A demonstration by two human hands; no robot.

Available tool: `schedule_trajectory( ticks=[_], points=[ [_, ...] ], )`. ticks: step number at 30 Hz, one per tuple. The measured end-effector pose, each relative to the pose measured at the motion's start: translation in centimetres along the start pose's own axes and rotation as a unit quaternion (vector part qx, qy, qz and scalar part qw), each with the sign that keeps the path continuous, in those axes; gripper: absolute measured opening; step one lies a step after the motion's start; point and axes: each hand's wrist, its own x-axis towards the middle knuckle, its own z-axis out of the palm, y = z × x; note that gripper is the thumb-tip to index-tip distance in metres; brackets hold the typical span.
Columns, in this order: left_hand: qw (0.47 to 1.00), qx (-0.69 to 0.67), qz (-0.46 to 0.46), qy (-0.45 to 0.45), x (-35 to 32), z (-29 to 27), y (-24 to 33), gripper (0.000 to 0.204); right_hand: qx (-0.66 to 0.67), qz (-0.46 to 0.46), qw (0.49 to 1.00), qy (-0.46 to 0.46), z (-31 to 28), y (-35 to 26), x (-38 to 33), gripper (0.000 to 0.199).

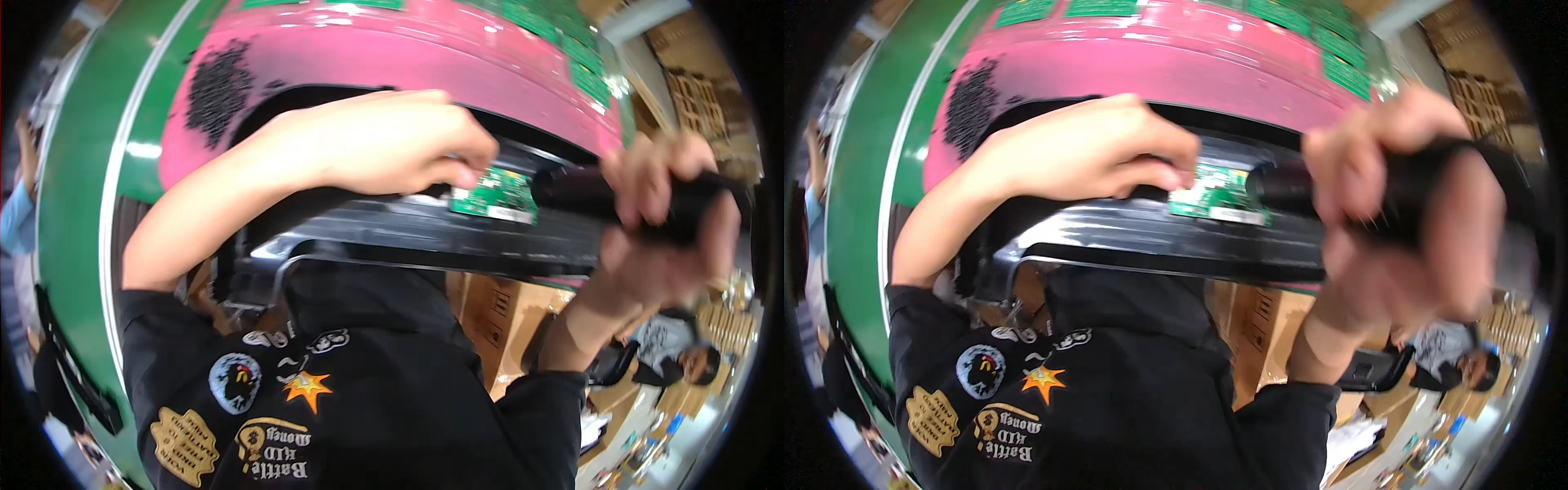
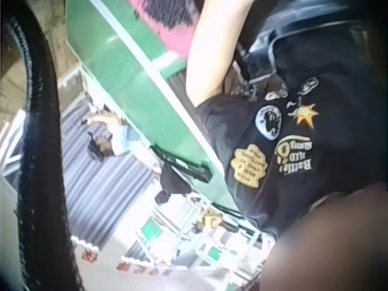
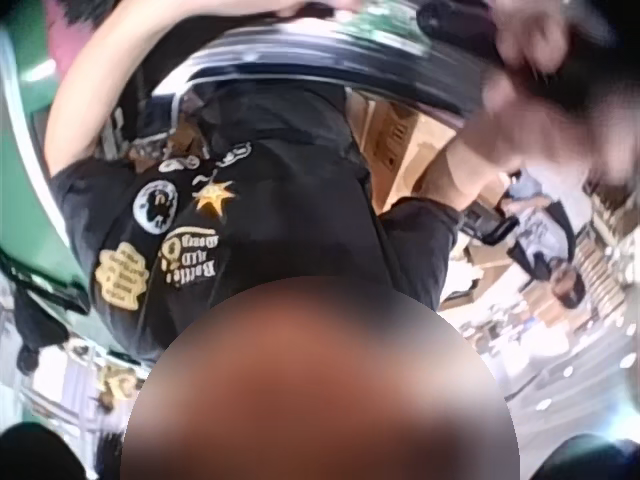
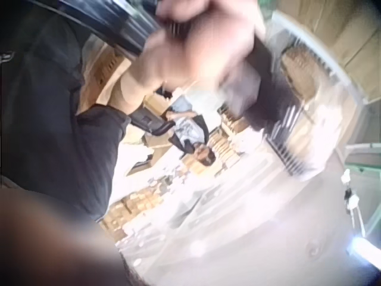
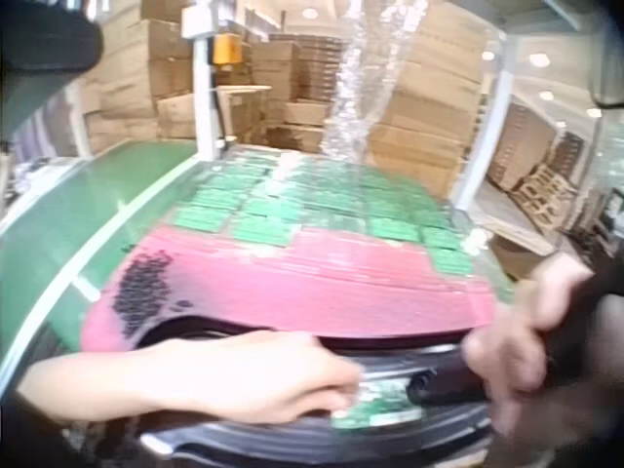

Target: Assembling electronic components by placing circuit boards into plastic housings and securing them with screws using an electric screwdriver.

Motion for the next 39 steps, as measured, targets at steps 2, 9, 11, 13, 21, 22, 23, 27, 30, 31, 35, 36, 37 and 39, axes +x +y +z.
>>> schedule_trajectory(
  ticks=[2, 9, 11, 13, 21, 22, 23, 27, 30, 31, 35, 36, 37, 39],
  points=[
    [0.998, -0.033, 0.051, 0.022, 0.4, 0.1, -0.7, 0.014, 0.087, -0.016, 0.996, -0.001, 2.2, -0.5, -0.9, 0.04],
    [0.941, -0.049, 0.148, 0.301, 0.2, -0.4, -1.8, 0.017, 0.278, 0.089, 0.953, -0.079, 9.4, 6.5, -2.8, 0.035],
    [0.943, -0.034, 0.127, 0.306, -0.2, -1.0, -1.6, 0.018, 0.273, 0.052, 0.957, -0.078, 11.1, 9.6, -3.6, 0.038],
    [0.945, -0.024, 0.105, 0.31, 0.2, -1.0, -1.7, 0.018, 0.24, 0.082, 0.966, -0.044, 12.4, 10.4, -4.4, 0.039],
    [0.962, 0.004, 0.097, 0.255, -0.2, 0.0, -2.3, 0.017, 0.234, 0.008, 0.972, -0.034, 8.8, 4.9, -3.0, 0.035],
    [0.963, 0.041, 0.104, 0.244, -0.4, 0.1, -2.3, 0.018, 0.217, -0.039, 0.975, -0.009, 8.6, 3.7, -2.7, 0.033],
    [0.964, 0.071, 0.125, 0.222, 0.1, 0.2, -1.9, 0.018, 0.19, -0.082, 0.978, 0.01, 7.5, 2.0, -2.6, 0.032],
    [0.964, 0.104, 0.157, 0.187, -0.3, 0.6, -2.0, 0.021, 0.125, -0.155, 0.98, 0.003, 4.1, -1.1, -2.1, 0.031],
    [0.975, 0.005, 0.162, 0.15, -0.2, 0.7, -1.8, 0.021, 0.094, -0.158, 0.983, 0.013, 3.7, -1.6, -2.2, 0.033],
    [0.976, -0.035, 0.155, 0.147, -0.2, 0.6, -1.6, 0.02, 0.082, -0.161, 0.983, 0.021, 3.6, -1.6, -2.3, 0.034],
    [0.984, -0.083, 0.104, 0.115, -0.3, 0.1, -0.9, 0.019, 0.078, -0.165, 0.983, 0.005, 2.8, -1.3, -2.2, 0.034],
    [0.987, -0.091, 0.084, 0.102, -0.2, 0.0, -0.9, 0.019, 0.086, -0.172, 0.981, -0.004, 2.9, -1.1, -2.2, 0.035],
    [0.987, -0.091, 0.085, 0.1, -0.2, 0.0, -0.9, 0.019, 0.095, -0.178, 0.979, -0.013, 2.9, -0.9, -2.1, 0.035],
    [0.988, -0.114, 0.071, 0.08, 0.0, 0.0, -1.0, 0.018, 0.085, -0.173, 0.981, -0.023, 2.7, -1.1, -2.1, 0.036]
  ],
)
